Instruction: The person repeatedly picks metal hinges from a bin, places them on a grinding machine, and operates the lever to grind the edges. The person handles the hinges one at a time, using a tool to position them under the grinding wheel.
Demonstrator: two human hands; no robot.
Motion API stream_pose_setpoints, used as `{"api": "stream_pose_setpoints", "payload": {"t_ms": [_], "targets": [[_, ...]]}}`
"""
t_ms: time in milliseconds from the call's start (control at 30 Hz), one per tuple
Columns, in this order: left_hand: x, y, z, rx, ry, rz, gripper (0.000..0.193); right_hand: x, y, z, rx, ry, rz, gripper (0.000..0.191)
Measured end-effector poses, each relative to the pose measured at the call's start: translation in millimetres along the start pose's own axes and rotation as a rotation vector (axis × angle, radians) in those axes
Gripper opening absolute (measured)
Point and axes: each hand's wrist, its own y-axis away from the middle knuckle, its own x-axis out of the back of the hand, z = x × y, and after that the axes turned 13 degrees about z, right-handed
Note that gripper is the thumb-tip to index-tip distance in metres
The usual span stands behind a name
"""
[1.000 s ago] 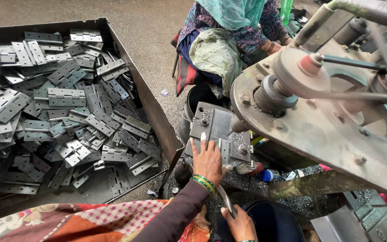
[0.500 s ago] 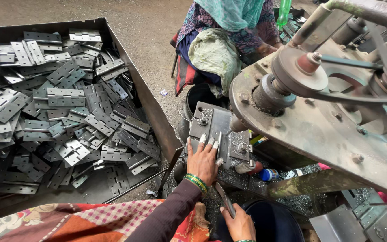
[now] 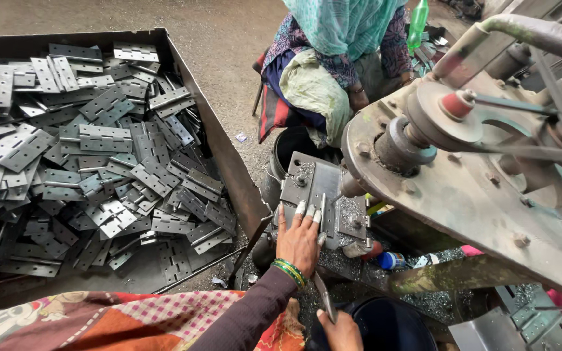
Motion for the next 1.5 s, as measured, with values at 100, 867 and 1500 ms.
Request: {"api": "stream_pose_setpoints", "payload": {"t_ms": [100, 867, 1500], "targets": [[-4.0, 5.6, 0.1, 0.006, -0.011, 0.018, 0.055, 1.5, -2.8, 0.8, -0.006, 0.019, 0.042, 0.044], [-23.7, -13.4, -8.3, -0.004, 0.002, 0.116, 0.043, -21.6, -7.6, 13.1, -0.084, 0.125, 0.101, 0.055], [-23.7, -18.3, -7.6, 0.012, -0.054, 0.006, 0.037, -24.5, -13.1, 21.6, -0.066, 0.098, 0.119, 0.051]]}}
